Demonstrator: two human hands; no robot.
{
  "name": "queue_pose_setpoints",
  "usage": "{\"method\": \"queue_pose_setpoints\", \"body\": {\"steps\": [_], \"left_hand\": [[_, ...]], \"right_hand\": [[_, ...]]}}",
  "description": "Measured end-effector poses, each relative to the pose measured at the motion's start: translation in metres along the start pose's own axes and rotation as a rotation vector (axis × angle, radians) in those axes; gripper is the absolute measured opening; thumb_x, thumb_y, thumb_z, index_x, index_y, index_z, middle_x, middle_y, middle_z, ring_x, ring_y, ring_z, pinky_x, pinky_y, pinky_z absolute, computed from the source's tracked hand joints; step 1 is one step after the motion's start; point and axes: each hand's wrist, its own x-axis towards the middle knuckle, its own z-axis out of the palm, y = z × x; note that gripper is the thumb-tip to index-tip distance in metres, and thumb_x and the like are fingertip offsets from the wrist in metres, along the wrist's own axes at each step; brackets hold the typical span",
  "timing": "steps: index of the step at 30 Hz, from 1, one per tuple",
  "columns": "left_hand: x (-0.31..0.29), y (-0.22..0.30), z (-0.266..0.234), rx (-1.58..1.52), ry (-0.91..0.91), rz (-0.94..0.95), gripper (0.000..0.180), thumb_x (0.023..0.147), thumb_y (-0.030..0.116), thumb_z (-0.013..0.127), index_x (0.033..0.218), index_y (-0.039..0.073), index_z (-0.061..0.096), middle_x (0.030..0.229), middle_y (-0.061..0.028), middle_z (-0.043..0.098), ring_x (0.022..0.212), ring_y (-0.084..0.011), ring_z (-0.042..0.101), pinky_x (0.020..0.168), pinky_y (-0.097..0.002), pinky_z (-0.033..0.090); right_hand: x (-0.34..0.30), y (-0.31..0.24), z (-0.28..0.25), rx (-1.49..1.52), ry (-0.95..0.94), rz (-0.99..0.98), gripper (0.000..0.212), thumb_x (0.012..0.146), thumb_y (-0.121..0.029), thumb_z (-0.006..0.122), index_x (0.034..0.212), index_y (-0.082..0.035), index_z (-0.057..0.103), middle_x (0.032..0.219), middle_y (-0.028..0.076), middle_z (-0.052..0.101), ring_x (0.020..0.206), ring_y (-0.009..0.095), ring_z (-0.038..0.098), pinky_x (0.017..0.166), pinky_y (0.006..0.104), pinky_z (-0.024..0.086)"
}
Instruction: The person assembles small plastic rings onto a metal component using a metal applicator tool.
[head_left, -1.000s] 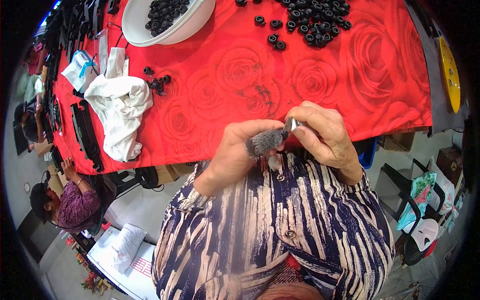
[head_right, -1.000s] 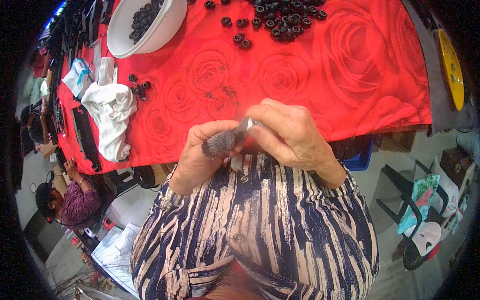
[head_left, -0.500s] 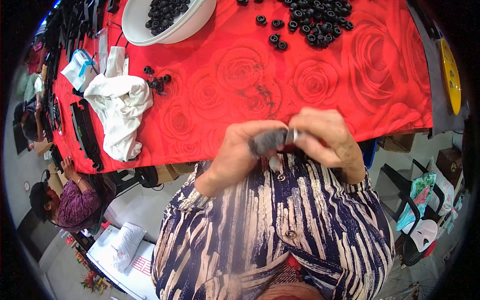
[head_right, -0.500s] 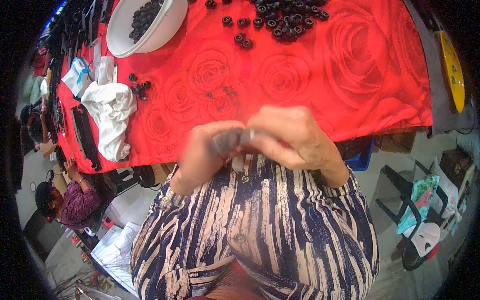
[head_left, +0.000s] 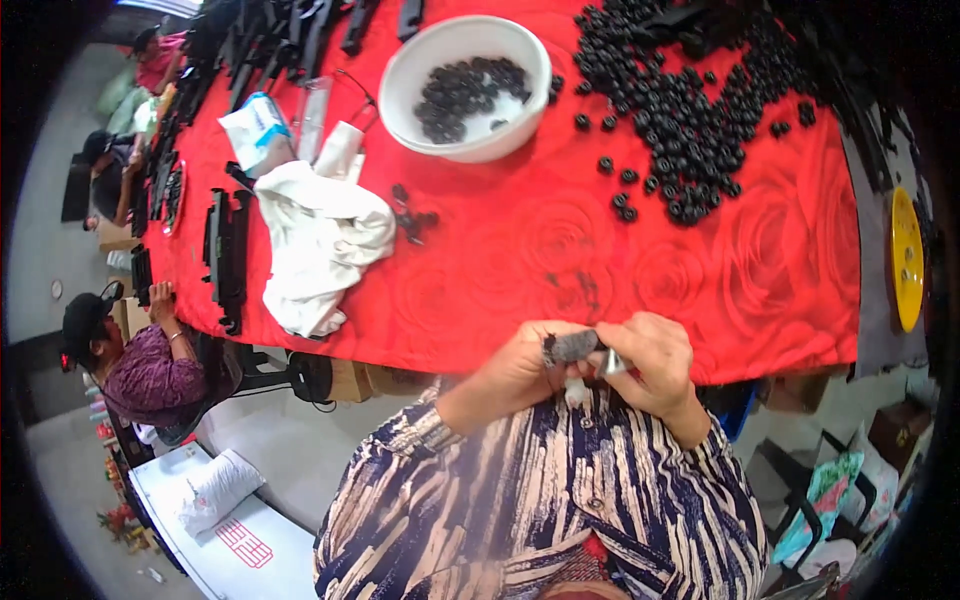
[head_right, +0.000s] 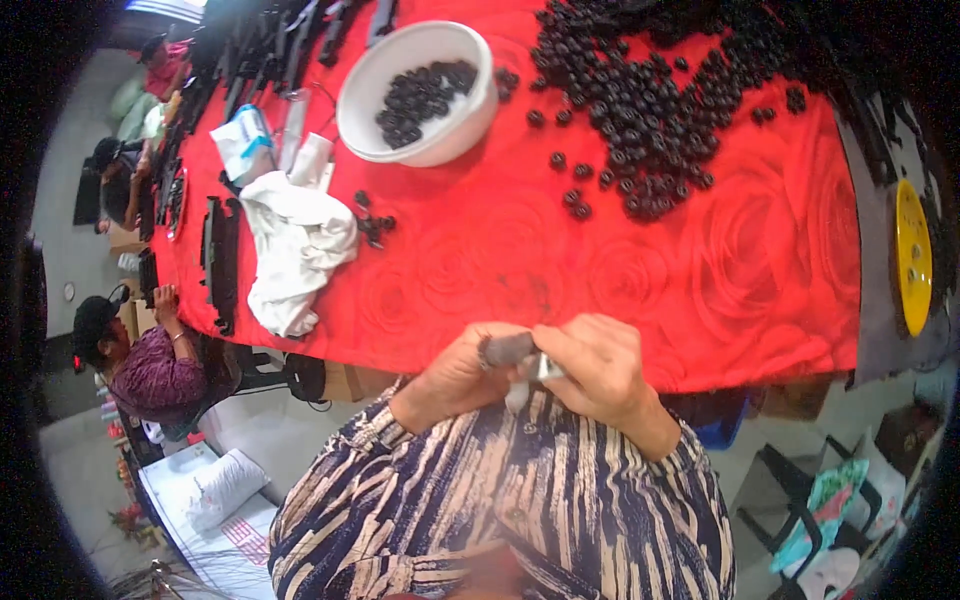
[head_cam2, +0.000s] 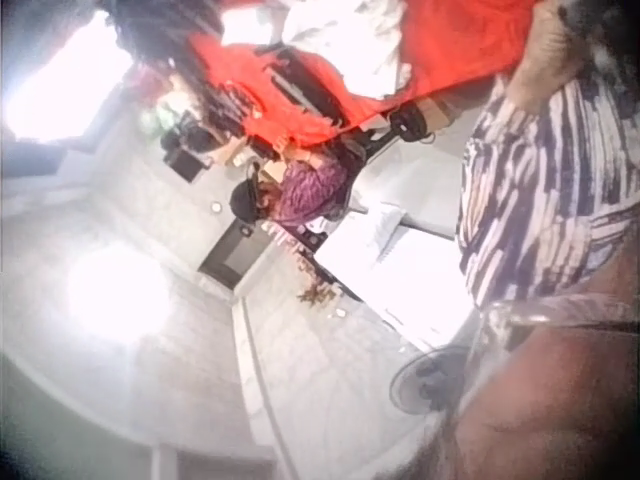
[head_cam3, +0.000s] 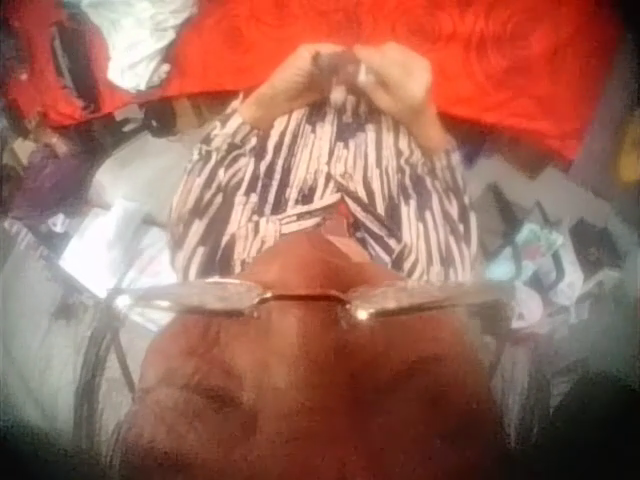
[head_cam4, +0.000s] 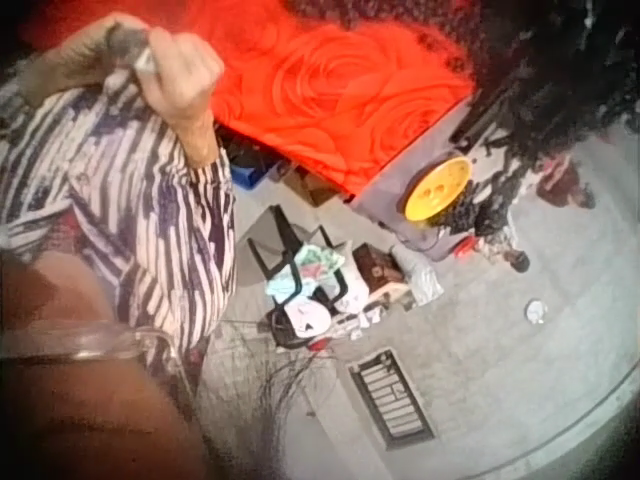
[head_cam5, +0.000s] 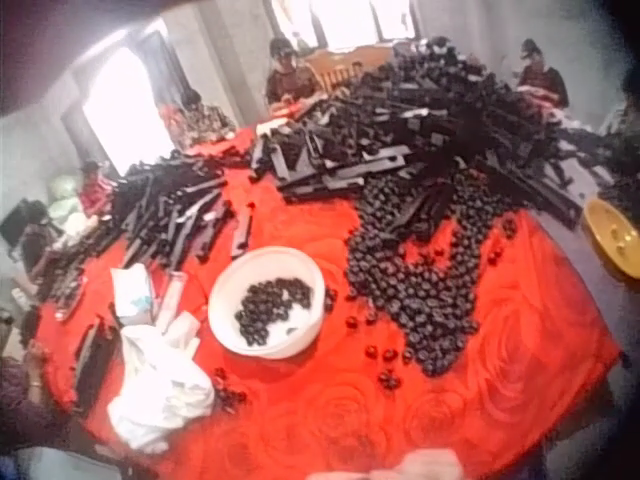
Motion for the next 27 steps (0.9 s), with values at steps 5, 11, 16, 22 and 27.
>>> {"method": "queue_pose_setpoints", "body": {"steps": [5, 11, 16, 22, 27], "left_hand": [[-0.004, -0.003, -0.012, 0.065, 0.063, 0.049, 0.019, 0.083, 0.012, 0.061, 0.097, -0.002, 0.063, 0.083, -0.0049, 0.062, 0.071, -0.0116, 0.059, 0.066, -0.0236, 0.048], [-0.024, 0.065, 0.015, 0.562, 0.348, 0.505, 0.019, 0.086, 0.000, 0.051, 0.099, -0.004, 0.063, 0.083, -0.0126, 0.063, 0.065, -0.0184, 0.062, 0.049, -0.0306, 0.052], [-0.002, 0.163, 0.031, 1.133, 0.601, 0.836, 0.024, 0.081, 0.000, 0.050, 0.100, -0.003, 0.065, 0.079, -0.0088, 0.064, 0.057, -0.0132, 0.058, 0.052, -0.0238, 0.047], [0.015, 0.173, 0.027, 1.406, 0.675, 1.194, 0.036, 0.077, 0.004, 0.069, 0.112, -0.001, 0.059, 0.083, -0.0069, 0.064, 0.074, -0.0096, 0.059, 0.059, -0.0230, 0.047], [0.051, 0.117, 0.022, 1.709, 0.147, 0.970, 0.017, 0.076, 0.003, 0.066, 0.093, 0.001, 0.067, 0.082, -0.0101, 0.063, 0.072, -0.0188, 0.061, 0.064, -0.0291, 0.048]], "right_hand": [[0.000, -0.002, 0.003, -0.002, 0.052, -0.027, 0.024, 0.065, 0.000, 0.072, 0.085, -0.001, 0.059, 0.058, 0.007, 0.051, 0.046, 0.020, 0.050, 0.043, 0.0310, 0.037], [-0.005, 0.000, -0.013, -0.076, 0.082, 0.095, 0.016, 0.069, 0.000, 0.071, 0.078, -0.002, 0.058, 0.057, 0.006, 0.046, 0.045, 0.020, 0.045, 0.043, 0.0318, 0.034], [-0.015, 0.012, -0.012, -0.100, 0.134, 0.279, 0.011, 0.074, -0.002, 0.068, 0.079, -0.003, 0.058, 0.058, 0.007, 0.043, 0.046, 0.018, 0.044, 0.043, 0.0292, 0.032], [-0.009, 0.011, -0.011, -0.101, 0.121, 0.223, 0.015, 0.069, 0.001, 0.068, 0.080, -0.002, 0.057, 0.061, 0.010, 0.048, 0.050, 0.023, 0.050, 0.046, 0.0327, 0.038], [-0.012, 0.011, -0.013, -0.091, 0.120, 0.257, 0.017, 0.068, 0.001, 0.067, 0.082, -0.002, 0.057, 0.062, 0.010, 0.048, 0.052, 0.025, 0.050, 0.047, 0.0335, 0.039]]}}
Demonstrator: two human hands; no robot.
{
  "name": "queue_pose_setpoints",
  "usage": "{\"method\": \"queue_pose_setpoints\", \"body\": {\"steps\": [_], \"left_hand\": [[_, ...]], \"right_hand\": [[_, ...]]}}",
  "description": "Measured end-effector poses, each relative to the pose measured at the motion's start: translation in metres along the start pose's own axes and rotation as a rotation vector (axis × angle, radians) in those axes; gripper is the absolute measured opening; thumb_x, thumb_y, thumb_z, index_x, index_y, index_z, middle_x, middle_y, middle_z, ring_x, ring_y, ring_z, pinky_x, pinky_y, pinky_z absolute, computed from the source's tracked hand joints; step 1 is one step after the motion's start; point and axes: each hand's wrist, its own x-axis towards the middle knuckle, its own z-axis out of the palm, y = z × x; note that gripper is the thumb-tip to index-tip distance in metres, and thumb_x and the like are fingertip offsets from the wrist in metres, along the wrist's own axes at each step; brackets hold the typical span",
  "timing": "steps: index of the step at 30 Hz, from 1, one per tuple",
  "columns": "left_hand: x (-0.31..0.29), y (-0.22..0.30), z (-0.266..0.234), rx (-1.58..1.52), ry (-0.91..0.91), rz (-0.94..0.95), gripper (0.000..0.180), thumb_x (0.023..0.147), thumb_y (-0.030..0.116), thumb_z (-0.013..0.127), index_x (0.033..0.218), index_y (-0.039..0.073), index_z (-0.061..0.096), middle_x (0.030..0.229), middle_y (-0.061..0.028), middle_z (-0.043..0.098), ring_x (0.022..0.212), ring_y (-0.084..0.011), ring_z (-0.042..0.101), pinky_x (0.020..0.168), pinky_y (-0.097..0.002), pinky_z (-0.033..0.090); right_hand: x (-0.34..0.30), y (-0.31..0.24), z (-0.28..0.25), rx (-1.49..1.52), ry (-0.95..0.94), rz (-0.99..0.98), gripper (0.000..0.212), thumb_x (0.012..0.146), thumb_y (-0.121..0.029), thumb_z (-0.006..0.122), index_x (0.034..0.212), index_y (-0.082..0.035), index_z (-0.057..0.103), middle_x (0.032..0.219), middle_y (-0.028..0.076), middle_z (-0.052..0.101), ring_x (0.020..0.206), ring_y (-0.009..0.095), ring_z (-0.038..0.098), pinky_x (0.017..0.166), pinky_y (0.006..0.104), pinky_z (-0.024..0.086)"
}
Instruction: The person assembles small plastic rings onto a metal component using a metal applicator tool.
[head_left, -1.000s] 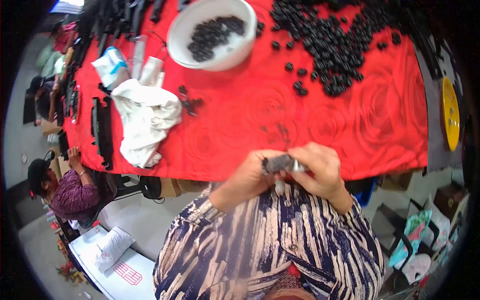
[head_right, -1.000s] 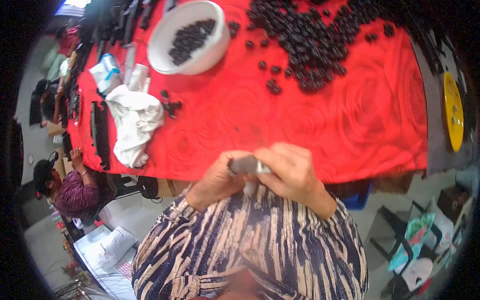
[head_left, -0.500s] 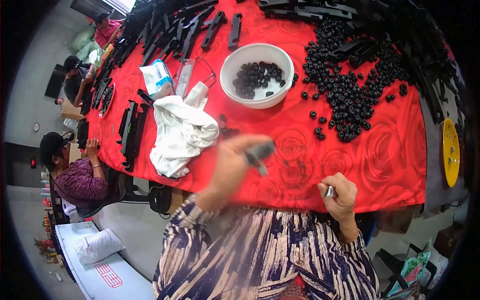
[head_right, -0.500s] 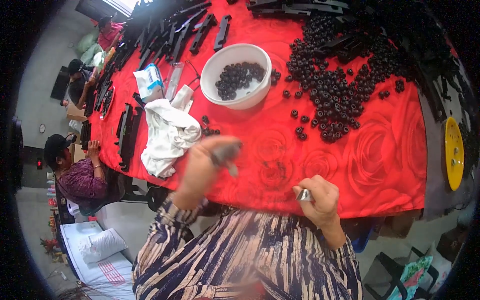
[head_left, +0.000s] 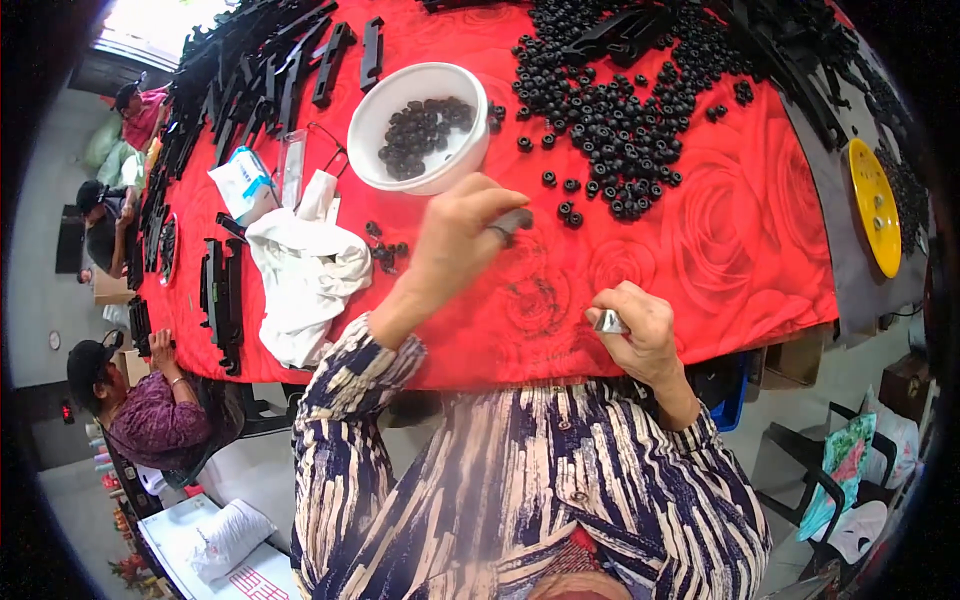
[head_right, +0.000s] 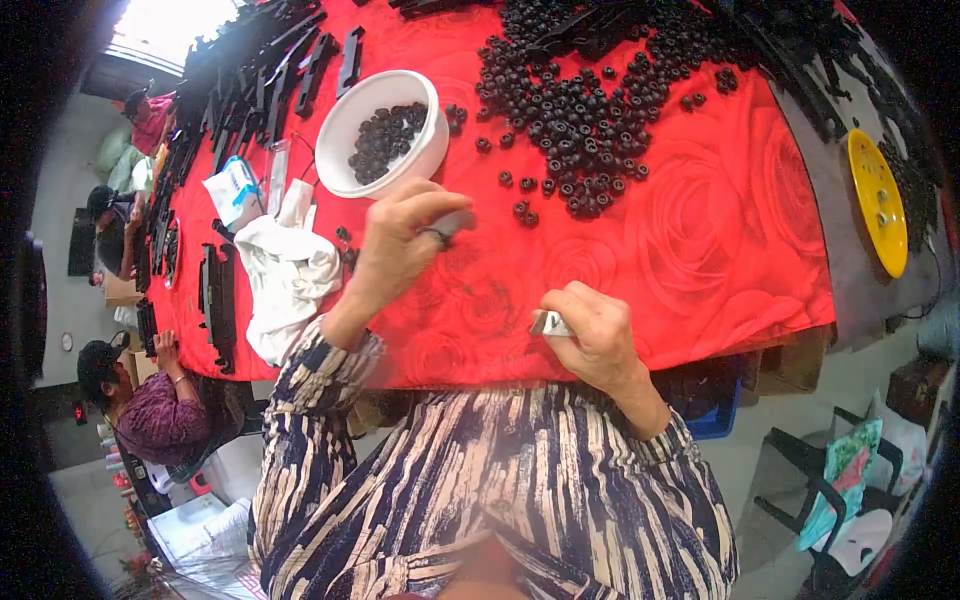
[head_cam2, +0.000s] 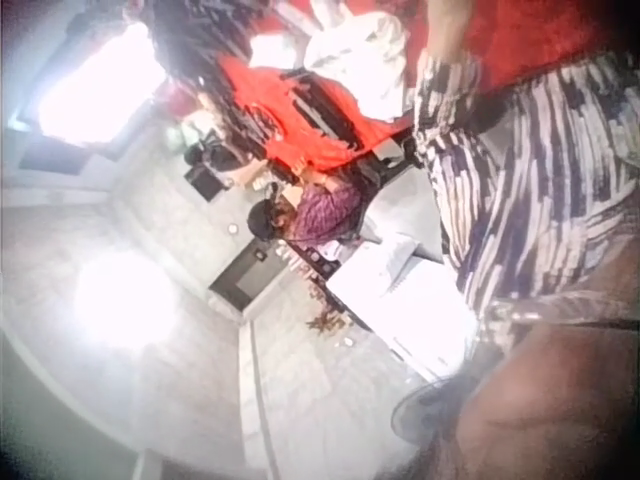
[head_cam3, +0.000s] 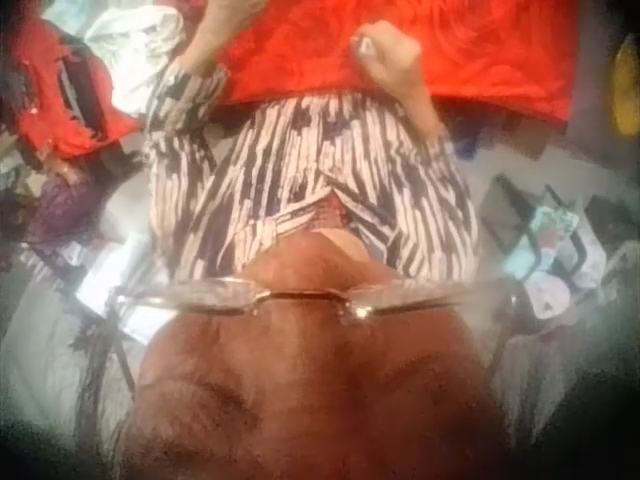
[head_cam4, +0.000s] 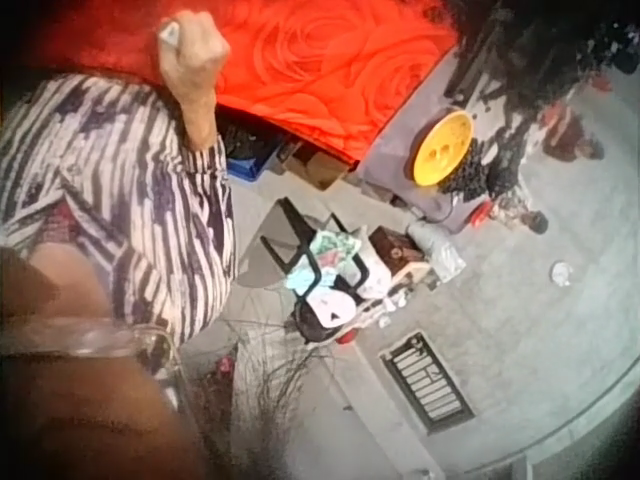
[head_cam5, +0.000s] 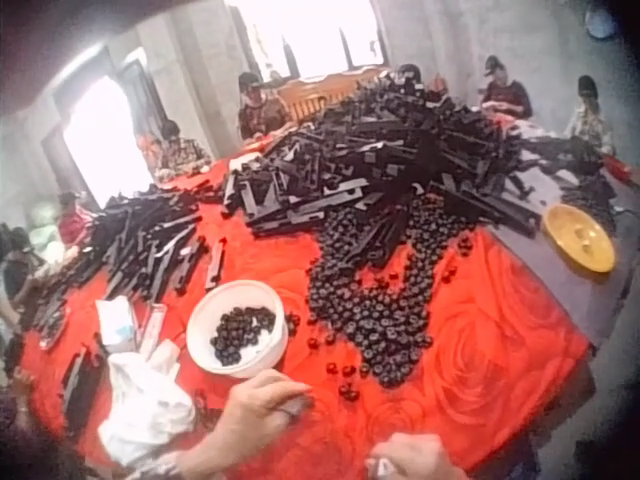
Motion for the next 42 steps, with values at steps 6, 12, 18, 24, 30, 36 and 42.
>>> {"method": "queue_pose_setpoints", "body": {"steps": [6, 12, 18, 24, 30, 36, 42], "left_hand": [[0.021, -0.014, 0.040, 0.003, -0.113, -0.170, 0.020, 0.077, 0.012, 0.068, 0.094, 0.001, 0.067, 0.085, -0.0120, 0.063, 0.079, -0.0202, 0.061, 0.069, -0.0314, 0.047], [0.029, -0.009, 0.050, -0.110, -0.280, -0.043, 0.024, 0.076, 0.012, 0.069, 0.097, 0.003, 0.066, 0.088, -0.0135, 0.061, 0.080, -0.0239, 0.061, 0.070, -0.0327, 0.048], [0.027, -0.013, 0.046, 0.089, -0.295, 0.156, 0.022, 0.075, 0.009, 0.064, 0.097, 0.005, 0.065, 0.086, -0.0135, 0.058, 0.073, -0.0300, 0.059, 0.066, -0.0378, 0.047], [-0.001, -0.007, 0.026, -0.062, -0.429, -0.229, 0.021, 0.072, 0.002, 0.067, 0.092, 0.002, 0.063, 0.083, -0.0095, 0.060, 0.077, -0.0209, 0.060, 0.067, -0.0312, 0.047], [-0.026, -0.008, 0.007, -0.086, -0.286, -0.254, 0.019, 0.071, 0.001, 0.069, 0.089, 0.002, 0.063, 0.081, -0.0045, 0.061, 0.073, -0.0109, 0.057, 0.060, -0.0254, 0.044], [-0.030, 0.000, -0.003, -0.052, -0.184, -0.260, 0.017, 0.072, 0.001, 0.067, 0.088, 0.000, 0.064, 0.081, -0.0104, 0.061, 0.073, -0.0183, 0.060, 0.064, -0.0293, 0.047], [-0.021, -0.007, 0.016, -0.008, -0.162, -0.403, 0.021, 0.074, 0.007, 0.070, 0.093, -0.001, 0.063, 0.069, -0.0046, 0.061, 0.062, -0.0098, 0.055, 0.054, -0.0251, 0.043]], "right_hand": [[-0.001, 0.004, 0.003, -0.033, 0.019, -0.037, 0.014, 0.072, 0.000, 0.068, 0.080, -0.002, 0.057, 0.060, 0.008, 0.048, 0.049, 0.021, 0.048, 0.044, 0.0313, 0.036], [-0.002, 0.003, 0.003, -0.026, -0.012, 0.013, 0.019, 0.067, -0.002, 0.068, 0.082, -0.003, 0.056, 0.063, 0.010, 0.047, 0.055, 0.027, 0.053, 0.049, 0.0363, 0.040], [0.001, 0.002, 0.003, -0.009, -0.005, -0.029, 0.014, 0.071, 0.000, 0.068, 0.081, -0.002, 0.058, 0.062, 0.008, 0.049, 0.050, 0.021, 0.049, 0.045, 0.0319, 0.036], [-0.001, 0.004, 0.001, -0.023, -0.015, -0.022, 0.015, 0.071, 0.000, 0.068, 0.082, -0.002, 0.058, 0.061, 0.008, 0.049, 0.050, 0.021, 0.049, 0.044, 0.0318, 0.036], [-0.002, 0.004, 0.003, 0.012, 0.001, -0.031, 0.016, 0.071, 0.000, 0.068, 0.082, -0.001, 0.058, 0.061, 0.008, 0.049, 0.050, 0.021, 0.049, 0.045, 0.0312, 0.036], [-0.004, 0.003, 0.000, -0.016, -0.032, 0.023, 0.023, 0.062, 0.001, 0.067, 0.083, -0.004, 0.056, 0.063, 0.010, 0.046, 0.056, 0.027, 0.052, 0.050, 0.0355, 0.040], [-0.001, 0.006, 0.003, -0.038, -0.004, -0.024, 0.014, 0.072, 0.001, 0.068, 0.081, -0.002, 0.058, 0.061, 0.008, 0.050, 0.050, 0.020, 0.049, 0.045, 0.0305, 0.037]]}}
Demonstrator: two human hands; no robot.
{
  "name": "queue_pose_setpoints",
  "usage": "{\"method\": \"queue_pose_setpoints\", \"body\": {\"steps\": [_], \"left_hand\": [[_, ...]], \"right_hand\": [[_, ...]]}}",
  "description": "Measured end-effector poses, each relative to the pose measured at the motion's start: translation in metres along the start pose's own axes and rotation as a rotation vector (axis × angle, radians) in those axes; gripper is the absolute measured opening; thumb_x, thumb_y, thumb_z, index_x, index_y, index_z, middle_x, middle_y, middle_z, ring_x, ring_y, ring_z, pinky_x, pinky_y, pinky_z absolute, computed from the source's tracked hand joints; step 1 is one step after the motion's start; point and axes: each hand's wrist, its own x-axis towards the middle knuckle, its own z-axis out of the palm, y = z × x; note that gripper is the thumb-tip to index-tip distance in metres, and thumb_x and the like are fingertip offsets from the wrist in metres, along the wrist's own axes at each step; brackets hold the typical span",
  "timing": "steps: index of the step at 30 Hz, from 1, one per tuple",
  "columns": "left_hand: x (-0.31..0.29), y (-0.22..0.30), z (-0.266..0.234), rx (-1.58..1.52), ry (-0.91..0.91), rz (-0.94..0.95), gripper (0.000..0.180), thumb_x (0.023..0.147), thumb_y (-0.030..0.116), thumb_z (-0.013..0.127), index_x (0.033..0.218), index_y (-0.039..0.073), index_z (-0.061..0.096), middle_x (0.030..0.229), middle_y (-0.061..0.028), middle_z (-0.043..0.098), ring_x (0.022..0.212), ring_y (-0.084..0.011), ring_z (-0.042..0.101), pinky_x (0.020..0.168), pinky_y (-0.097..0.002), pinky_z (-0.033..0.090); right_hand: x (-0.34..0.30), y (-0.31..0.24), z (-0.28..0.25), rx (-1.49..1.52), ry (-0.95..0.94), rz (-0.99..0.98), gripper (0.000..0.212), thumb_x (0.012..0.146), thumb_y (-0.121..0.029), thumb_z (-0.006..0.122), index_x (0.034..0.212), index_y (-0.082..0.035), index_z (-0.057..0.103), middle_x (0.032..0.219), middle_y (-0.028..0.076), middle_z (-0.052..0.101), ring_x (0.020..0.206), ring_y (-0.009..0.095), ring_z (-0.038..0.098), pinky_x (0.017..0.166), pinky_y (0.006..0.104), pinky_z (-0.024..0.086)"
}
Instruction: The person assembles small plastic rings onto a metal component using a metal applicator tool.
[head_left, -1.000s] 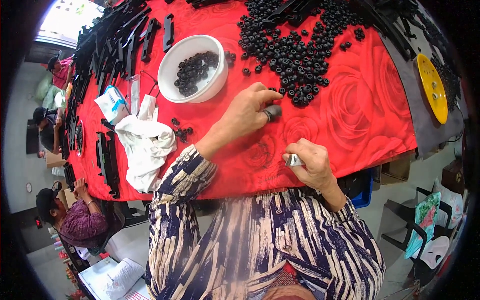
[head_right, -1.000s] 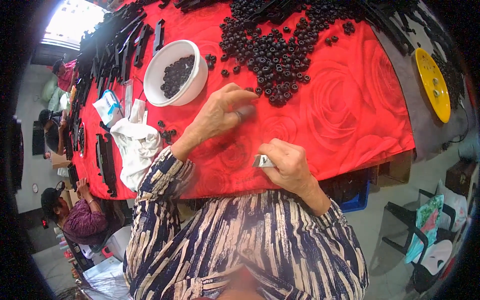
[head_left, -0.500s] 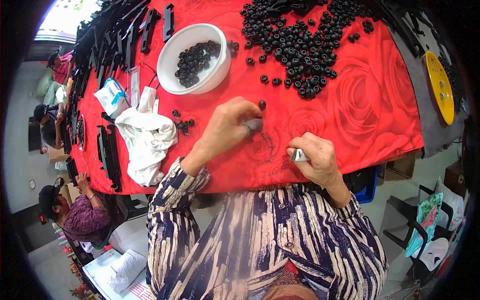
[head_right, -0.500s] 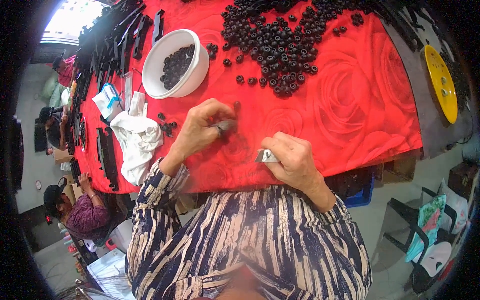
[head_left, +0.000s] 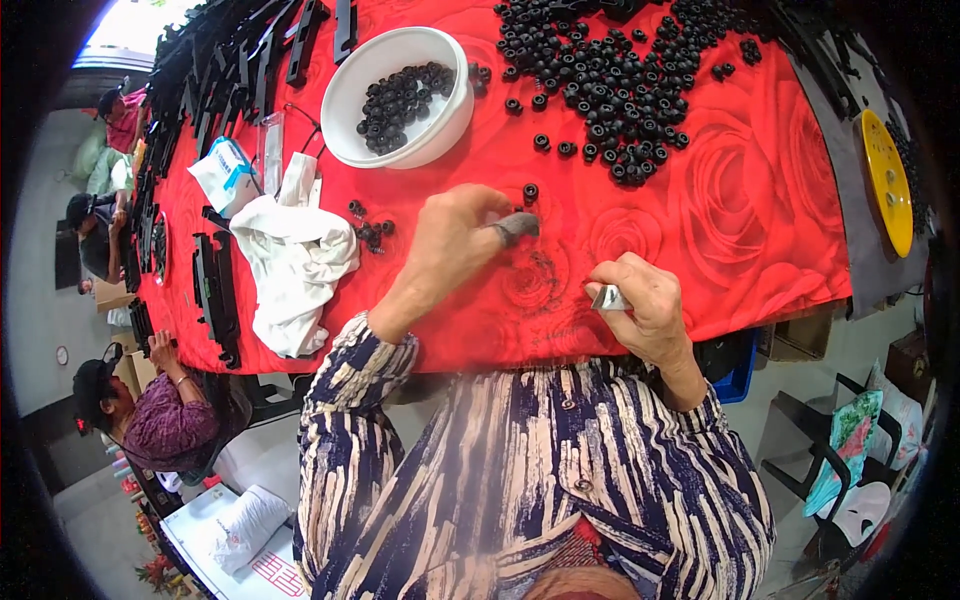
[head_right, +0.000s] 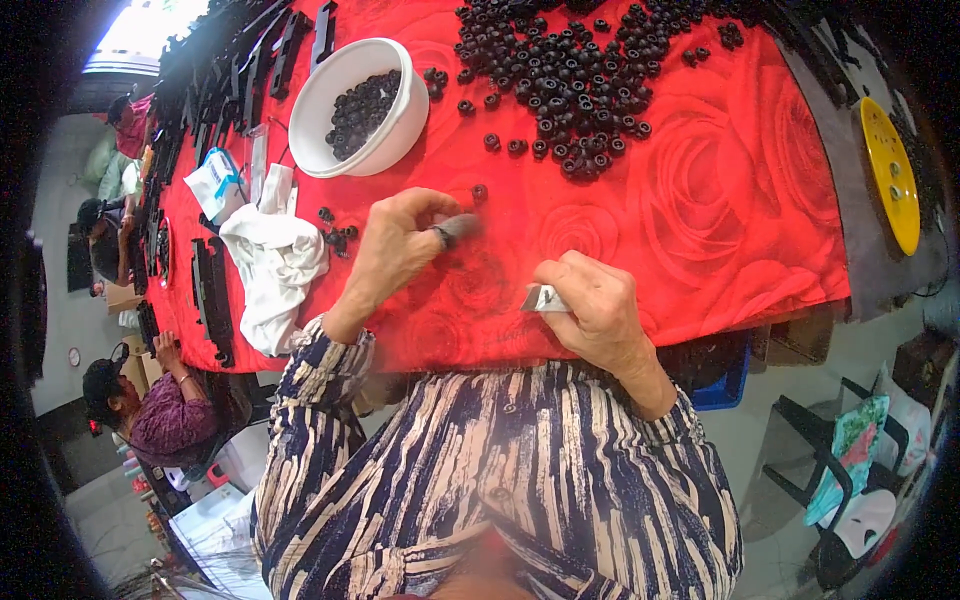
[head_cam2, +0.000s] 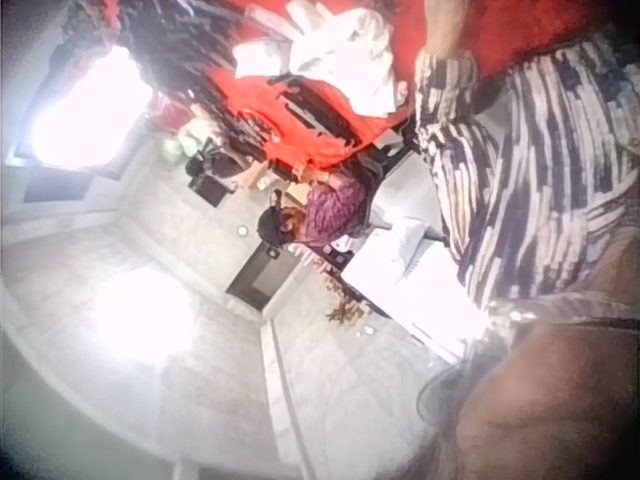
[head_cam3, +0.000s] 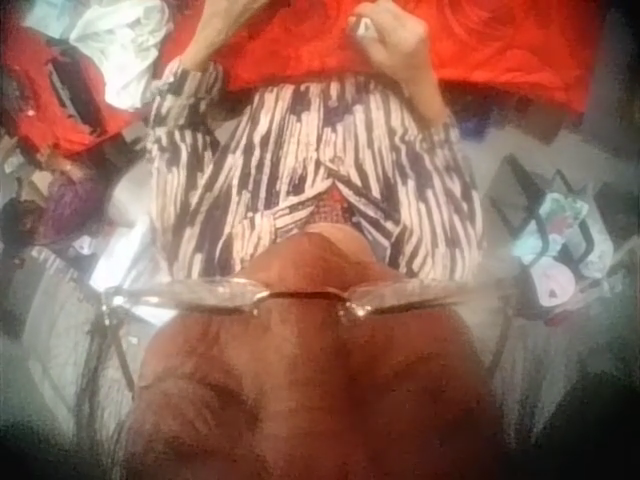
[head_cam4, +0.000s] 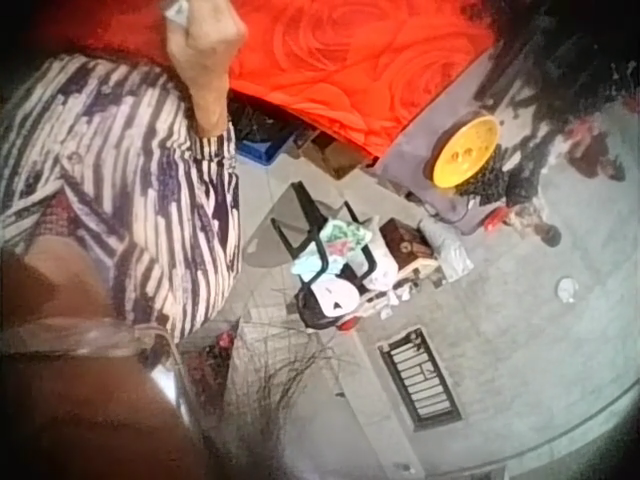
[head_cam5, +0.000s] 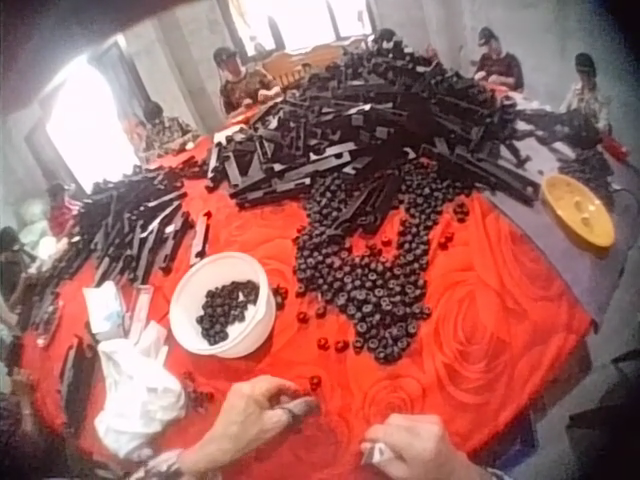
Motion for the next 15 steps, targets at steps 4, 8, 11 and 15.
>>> {"method": "queue_pose_setpoints", "body": {"steps": [4, 8, 11, 15], "left_hand": [[0.003, 0.006, 0.008, 0.013, -0.024, -0.025, 0.021, 0.077, 0.010, 0.068, 0.091, -0.004, 0.062, 0.066, -0.0032, 0.060, 0.059, -0.0083, 0.053, 0.052, -0.0242, 0.043], [-0.004, 0.004, 0.010, 0.064, -0.028, 0.024, 0.016, 0.078, 0.010, 0.065, 0.086, -0.004, 0.061, 0.070, -0.0020, 0.059, 0.060, -0.0067, 0.051, 0.053, -0.0213, 0.042], [-0.018, 0.000, 0.004, -0.303, -0.058, -0.142, 0.018, 0.078, 0.012, 0.068, 0.088, -0.002, 0.061, 0.075, -0.0040, 0.062, 0.063, -0.0078, 0.055, 0.052, -0.0214, 0.045], [-0.044, 0.003, 0.007, -1.030, -0.204, -0.353, 0.025, 0.080, 0.017, 0.068, 0.097, 0.001, 0.058, 0.087, -0.0085, 0.065, 0.071, -0.0131, 0.062, 0.048, -0.0240, 0.051]], "right_hand": [[-0.001, -0.001, -0.002, 0.003, -0.049, 0.035, 0.031, 0.057, 0.003, 0.066, 0.086, -0.004, 0.057, 0.066, 0.010, 0.050, 0.060, 0.027, 0.055, 0.052, 0.0346, 0.043], [-0.002, -0.003, -0.003, 0.005, -0.055, 0.055, 0.031, 0.056, 0.004, 0.065, 0.085, -0.004, 0.057, 0.066, 0.010, 0.050, 0.059, 0.027, 0.054, 0.052, 0.0343, 0.043], [-0.004, -0.001, -0.002, 0.011, -0.055, 0.045, 0.027, 0.060, 0.003, 0.068, 0.085, -0.003, 0.058, 0.066, 0.010, 0.051, 0.058, 0.026, 0.054, 0.050, 0.0344, 0.042], [-0.001, -0.015, -0.004, 0.057, 0.015, 0.040, 0.026, 0.064, 0.000, 0.070, 0.088, -0.002, 0.060, 0.068, 0.010, 0.052, 0.058, 0.025, 0.055, 0.049, 0.0331, 0.043]]}}
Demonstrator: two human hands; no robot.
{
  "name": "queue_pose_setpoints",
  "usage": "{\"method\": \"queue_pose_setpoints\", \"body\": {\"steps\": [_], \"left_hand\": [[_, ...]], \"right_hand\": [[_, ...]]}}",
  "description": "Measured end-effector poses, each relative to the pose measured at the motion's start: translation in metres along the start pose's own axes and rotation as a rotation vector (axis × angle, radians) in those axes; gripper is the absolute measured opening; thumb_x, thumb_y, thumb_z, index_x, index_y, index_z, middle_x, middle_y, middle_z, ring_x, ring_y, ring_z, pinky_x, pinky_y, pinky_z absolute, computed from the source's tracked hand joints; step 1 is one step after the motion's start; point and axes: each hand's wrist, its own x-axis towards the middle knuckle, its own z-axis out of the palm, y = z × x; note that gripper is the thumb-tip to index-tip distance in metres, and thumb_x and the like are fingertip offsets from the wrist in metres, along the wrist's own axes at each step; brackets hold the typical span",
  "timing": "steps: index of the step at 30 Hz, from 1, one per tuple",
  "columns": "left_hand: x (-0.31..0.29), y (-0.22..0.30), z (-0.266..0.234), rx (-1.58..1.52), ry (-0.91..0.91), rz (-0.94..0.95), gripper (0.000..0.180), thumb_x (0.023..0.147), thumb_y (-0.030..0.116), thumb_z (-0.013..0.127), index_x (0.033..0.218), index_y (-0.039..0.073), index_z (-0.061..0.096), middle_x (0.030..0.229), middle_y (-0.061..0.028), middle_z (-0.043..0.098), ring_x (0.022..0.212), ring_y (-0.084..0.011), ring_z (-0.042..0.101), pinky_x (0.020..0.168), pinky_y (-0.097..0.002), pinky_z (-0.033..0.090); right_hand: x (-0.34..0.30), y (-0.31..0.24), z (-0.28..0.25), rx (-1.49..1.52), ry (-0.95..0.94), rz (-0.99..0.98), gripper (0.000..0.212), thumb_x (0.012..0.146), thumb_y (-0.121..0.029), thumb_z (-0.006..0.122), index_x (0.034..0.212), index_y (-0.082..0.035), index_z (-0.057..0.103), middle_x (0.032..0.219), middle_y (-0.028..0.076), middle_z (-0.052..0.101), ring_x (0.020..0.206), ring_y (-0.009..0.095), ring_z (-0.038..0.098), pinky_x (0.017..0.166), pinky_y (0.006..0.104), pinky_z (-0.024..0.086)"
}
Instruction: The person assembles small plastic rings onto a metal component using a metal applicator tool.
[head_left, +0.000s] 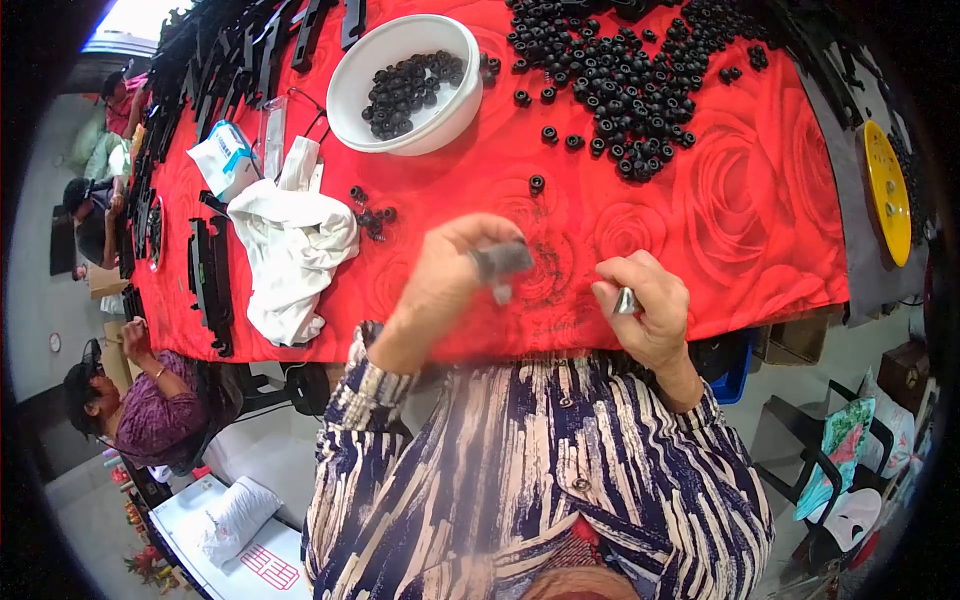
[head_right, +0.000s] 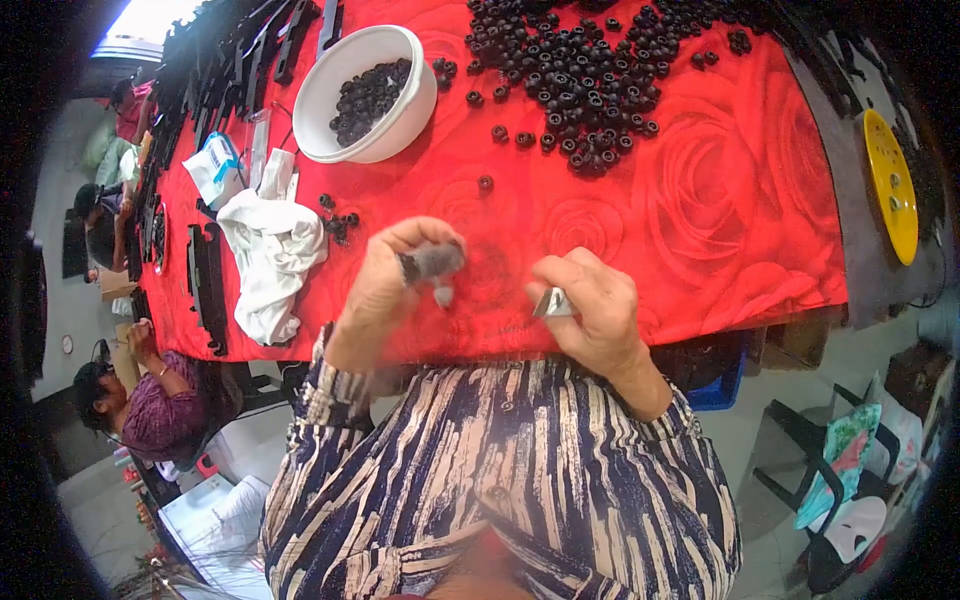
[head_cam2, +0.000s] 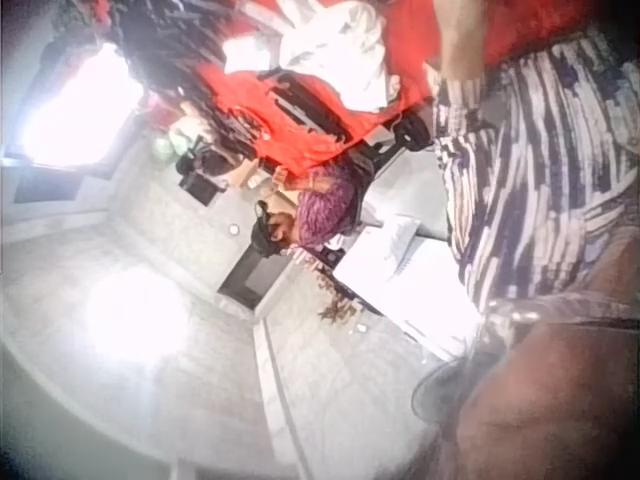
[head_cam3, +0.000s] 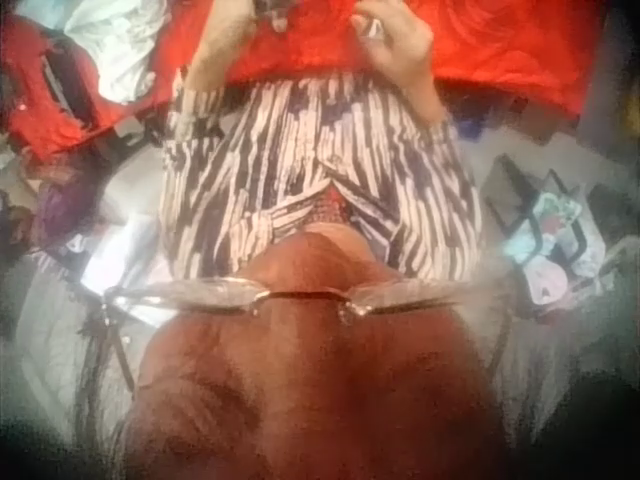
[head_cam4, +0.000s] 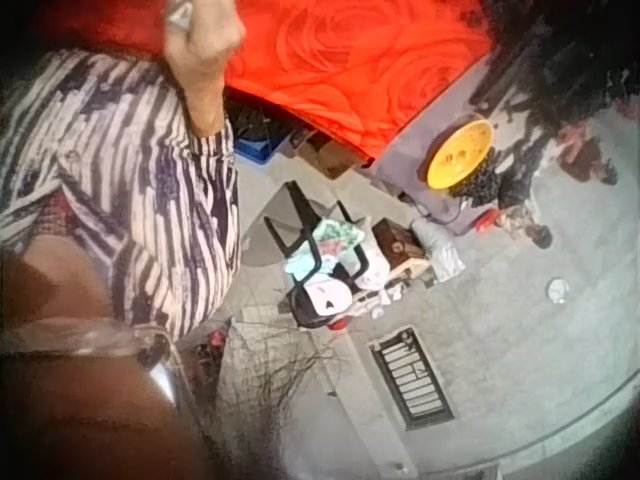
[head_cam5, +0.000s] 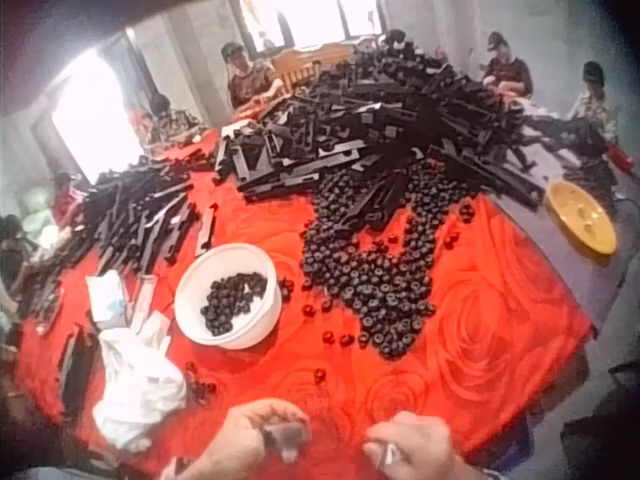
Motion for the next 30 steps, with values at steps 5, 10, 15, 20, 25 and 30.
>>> {"method": "queue_pose_setpoints", "body": {"steps": [5, 10, 15, 20, 25, 30], "left_hand": [[-0.017, -0.030, 0.028, -0.510, 0.001, -0.165, 0.023, 0.094, 0.020, 0.044, 0.094, 0.002, 0.058, 0.086, -0.0089, 0.063, 0.071, -0.0158, 0.061, 0.055, -0.0264, 0.051], [-0.024, -0.031, 0.034, -0.593, 0.056, -0.210, 0.017, 0.090, 0.014, 0.050, 0.102, 0.002, 0.055, 0.086, -0.0091, 0.063, 0.074, -0.0168, 0.063, 0.061, -0.0265, 0.053], [-0.039, -0.030, 0.024, -0.422, -0.116, -0.223, 0.028, 0.080, 0.006, 0.066, 0.105, -0.002, 0.059, 0.086, -0.0082, 0.065, 0.070, -0.0107, 0.061, 0.056, -0.0207, 0.050], [-0.043, -0.031, 0.020, -0.179, -0.245, -0.340, 0.021, 0.077, 0.010, 0.070, 0.095, -0.001, 0.066, 0.074, -0.0036, 0.065, 0.062, -0.0043, 0.058, 0.052, -0.0161, 0.045], [-0.040, -0.042, 0.009, -0.155, -0.453, -0.379, 0.020, 0.077, 0.006, 0.070, 0.094, -0.002, 0.065, 0.082, -0.0054, 0.067, 0.069, -0.0079, 0.062, 0.060, -0.0194, 0.049], [-0.036, -0.055, 0.014, -0.390, -0.356, -0.297, 0.027, 0.075, 0.006, 0.070, 0.100, -0.002, 0.063, 0.082, -0.0062, 0.067, 0.065, -0.0076, 0.063, 0.053, -0.0164, 0.048]], "right_hand": [[0.010, -0.015, 0.023, 0.046, 0.062, -0.049, 0.035, 0.063, -0.001, 0.074, 0.096, -0.001, 0.061, 0.079, 0.010, 0.055, 0.062, 0.023, 0.059, 0.053, 0.0303, 0.047], [0.007, -0.013, 0.025, 0.072, 0.019, -0.044, 0.033, 0.063, -0.002, 0.073, 0.094, -0.001, 0.062, 0.077, 0.010, 0.055, 0.060, 0.024, 0.058, 0.051, 0.0312, 0.046], [0.007, -0.018, 0.013, 0.038, -0.165, -0.228, 0.029, 0.065, -0.005, 0.072, 0.092, 0.001, 0.063, 0.070, 0.011, 0.055, 0.056, 0.024, 0.056, 0.047, 0.0327, 0.044], [0.007, -0.026, 0.001, 0.132, -0.353, -0.270, 0.030, 0.063, -0.005, 0.073, 0.090, 0.002, 0.063, 0.069, 0.010, 0.055, 0.056, 0.022, 0.056, 0.047, 0.0314, 0.043], [0.006, -0.022, -0.002, 0.331, -0.560, -0.202, 0.032, 0.063, -0.005, 0.074, 0.093, 0.001, 0.064, 0.070, 0.009, 0.055, 0.056, 0.021, 0.057, 0.047, 0.0299, 0.042], [0.011, -0.027, 0.002, 0.325, -0.440, -0.094, 0.032, 0.065, -0.003, 0.074, 0.096, 0.000, 0.065, 0.070, 0.009, 0.055, 0.056, 0.020, 0.056, 0.047, 0.0293, 0.041]]}}
